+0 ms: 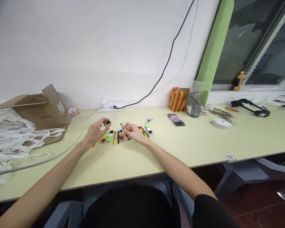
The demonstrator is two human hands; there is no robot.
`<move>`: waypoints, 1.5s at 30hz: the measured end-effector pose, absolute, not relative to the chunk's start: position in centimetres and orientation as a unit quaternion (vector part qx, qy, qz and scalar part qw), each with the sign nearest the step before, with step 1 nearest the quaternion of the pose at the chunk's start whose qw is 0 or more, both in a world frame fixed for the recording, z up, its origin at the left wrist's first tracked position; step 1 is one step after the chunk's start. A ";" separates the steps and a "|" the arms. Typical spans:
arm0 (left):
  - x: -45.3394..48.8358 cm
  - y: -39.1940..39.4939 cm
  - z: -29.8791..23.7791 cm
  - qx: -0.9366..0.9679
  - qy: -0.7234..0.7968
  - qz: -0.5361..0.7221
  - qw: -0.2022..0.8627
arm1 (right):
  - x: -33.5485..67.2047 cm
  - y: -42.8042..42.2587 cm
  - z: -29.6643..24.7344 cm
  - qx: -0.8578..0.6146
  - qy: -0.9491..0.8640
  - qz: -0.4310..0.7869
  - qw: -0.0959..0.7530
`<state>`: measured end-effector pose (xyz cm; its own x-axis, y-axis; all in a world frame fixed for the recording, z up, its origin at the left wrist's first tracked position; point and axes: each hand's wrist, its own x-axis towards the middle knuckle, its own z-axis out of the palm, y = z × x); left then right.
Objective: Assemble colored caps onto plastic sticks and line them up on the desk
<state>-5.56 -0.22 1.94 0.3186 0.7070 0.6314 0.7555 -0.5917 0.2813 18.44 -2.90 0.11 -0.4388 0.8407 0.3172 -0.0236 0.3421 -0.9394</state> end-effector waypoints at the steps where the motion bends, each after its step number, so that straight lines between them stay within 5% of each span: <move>1: -5.7 -0.2 2.0 -0.809 -0.454 -0.371 0.033 | 18.5 -2.9 0.1 -0.294 -0.691 0.492 0.441; 20: -10.1 0.8 3.8 -0.878 -0.428 -0.209 -0.045 | 18.7 -3.4 0.1 -0.308 -0.701 0.478 0.430; 45: -15.2 1.8 3.0 -0.786 -0.591 -0.055 -0.173 | 18.8 -3.2 0.0 -0.326 -0.715 0.457 0.417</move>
